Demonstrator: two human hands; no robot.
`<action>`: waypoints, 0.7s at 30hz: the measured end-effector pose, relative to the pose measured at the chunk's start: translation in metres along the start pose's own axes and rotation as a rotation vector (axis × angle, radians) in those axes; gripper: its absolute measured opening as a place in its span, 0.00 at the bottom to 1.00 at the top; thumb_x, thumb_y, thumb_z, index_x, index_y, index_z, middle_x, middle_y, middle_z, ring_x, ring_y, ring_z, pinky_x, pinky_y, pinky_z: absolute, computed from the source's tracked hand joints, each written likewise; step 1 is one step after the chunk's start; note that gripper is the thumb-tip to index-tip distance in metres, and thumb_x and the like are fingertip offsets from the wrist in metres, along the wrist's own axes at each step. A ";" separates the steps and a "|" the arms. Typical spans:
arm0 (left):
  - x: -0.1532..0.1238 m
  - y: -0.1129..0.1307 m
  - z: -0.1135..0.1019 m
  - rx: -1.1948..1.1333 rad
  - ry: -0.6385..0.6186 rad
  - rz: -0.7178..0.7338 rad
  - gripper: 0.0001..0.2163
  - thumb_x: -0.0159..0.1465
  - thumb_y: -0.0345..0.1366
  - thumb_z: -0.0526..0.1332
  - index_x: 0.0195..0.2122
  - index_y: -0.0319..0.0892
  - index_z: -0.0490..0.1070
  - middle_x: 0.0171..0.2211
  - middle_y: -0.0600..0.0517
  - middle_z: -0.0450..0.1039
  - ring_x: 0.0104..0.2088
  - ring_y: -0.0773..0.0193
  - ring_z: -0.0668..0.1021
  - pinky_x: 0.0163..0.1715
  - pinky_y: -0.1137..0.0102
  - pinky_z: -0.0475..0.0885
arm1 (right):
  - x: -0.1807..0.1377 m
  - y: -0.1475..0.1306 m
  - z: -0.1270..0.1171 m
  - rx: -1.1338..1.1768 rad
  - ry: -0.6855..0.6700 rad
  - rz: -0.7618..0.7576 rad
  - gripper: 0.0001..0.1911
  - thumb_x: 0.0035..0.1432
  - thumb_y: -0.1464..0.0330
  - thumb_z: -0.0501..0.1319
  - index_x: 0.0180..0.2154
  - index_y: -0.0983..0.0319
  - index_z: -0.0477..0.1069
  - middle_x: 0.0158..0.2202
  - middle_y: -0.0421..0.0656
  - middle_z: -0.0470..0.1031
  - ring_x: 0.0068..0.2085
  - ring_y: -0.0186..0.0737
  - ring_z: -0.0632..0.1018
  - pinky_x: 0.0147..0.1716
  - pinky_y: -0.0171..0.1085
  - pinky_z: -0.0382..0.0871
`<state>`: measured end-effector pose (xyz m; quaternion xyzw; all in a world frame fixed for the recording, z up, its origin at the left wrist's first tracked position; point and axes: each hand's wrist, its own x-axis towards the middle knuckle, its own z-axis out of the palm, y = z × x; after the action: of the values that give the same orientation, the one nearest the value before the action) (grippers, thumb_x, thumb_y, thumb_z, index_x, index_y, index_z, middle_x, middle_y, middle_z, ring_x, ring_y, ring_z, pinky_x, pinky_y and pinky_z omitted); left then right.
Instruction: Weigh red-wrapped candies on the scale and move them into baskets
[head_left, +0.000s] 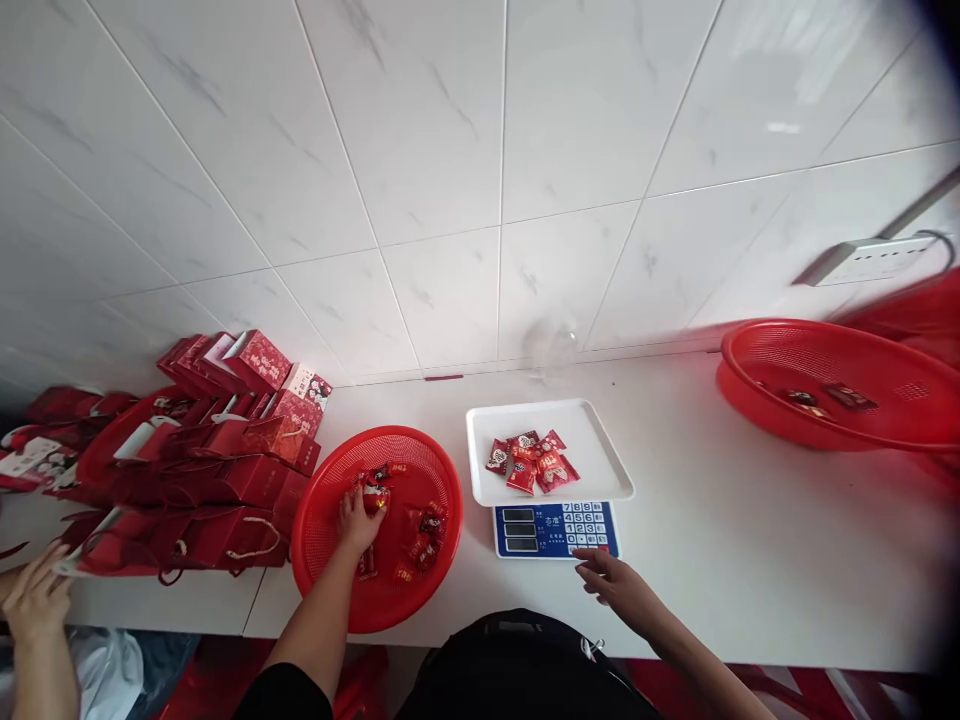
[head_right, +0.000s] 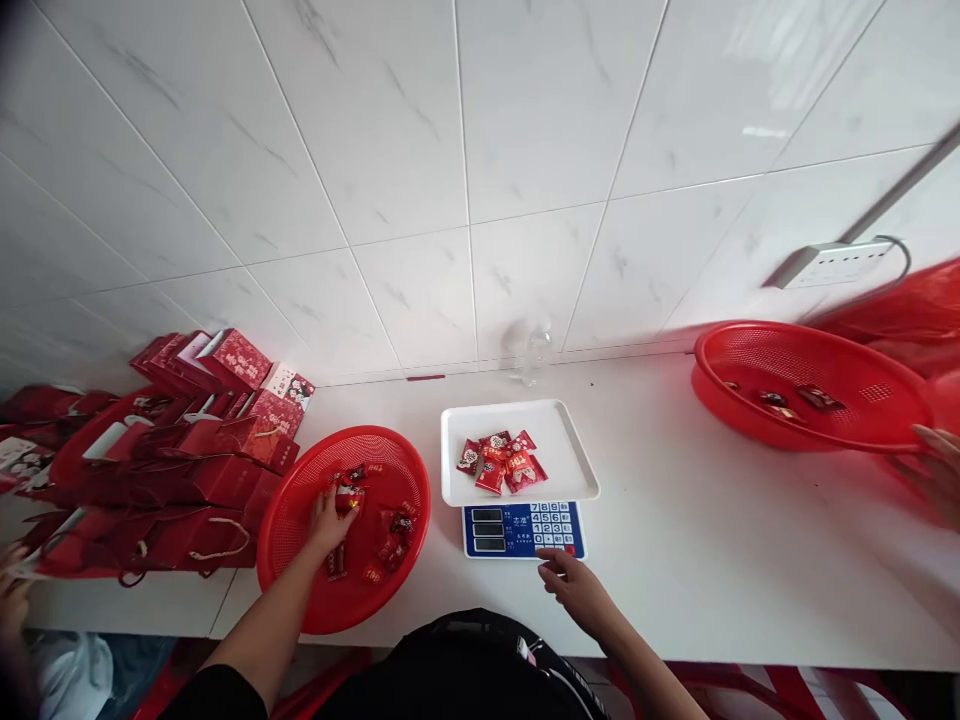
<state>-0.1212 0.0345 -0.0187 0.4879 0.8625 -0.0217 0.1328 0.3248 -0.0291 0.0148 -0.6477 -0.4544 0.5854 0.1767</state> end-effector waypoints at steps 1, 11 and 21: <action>0.003 0.002 0.000 -0.013 0.008 0.019 0.34 0.57 0.47 0.56 0.62 0.36 0.49 0.62 0.35 0.49 0.62 0.48 0.54 0.57 0.57 0.54 | 0.001 0.002 -0.001 0.004 0.018 -0.003 0.23 0.47 0.56 0.57 0.43 0.60 0.69 0.35 0.44 0.75 0.34 0.40 0.76 0.33 0.37 0.69; -0.058 0.091 -0.026 -0.600 -0.056 0.527 0.30 0.61 0.45 0.52 0.62 0.42 0.47 0.64 0.45 0.47 0.63 0.58 0.52 0.59 0.59 0.54 | -0.013 -0.001 -0.022 0.078 0.246 0.005 0.20 0.47 0.58 0.56 0.40 0.62 0.71 0.31 0.44 0.76 0.32 0.39 0.76 0.30 0.37 0.69; -0.129 0.097 -0.016 -0.542 -0.408 0.663 0.37 0.50 0.21 0.50 0.63 0.40 0.47 0.65 0.50 0.44 0.64 0.63 0.48 0.62 0.65 0.45 | -0.021 -0.039 -0.094 -0.574 0.980 -0.176 0.25 0.56 0.59 0.48 0.53 0.61 0.61 0.57 0.51 0.63 0.59 0.52 0.61 0.54 0.52 0.56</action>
<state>0.0205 -0.0203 0.0382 0.6703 0.5913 0.1522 0.4217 0.3986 0.0027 0.0809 -0.8250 -0.5125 0.0533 0.2319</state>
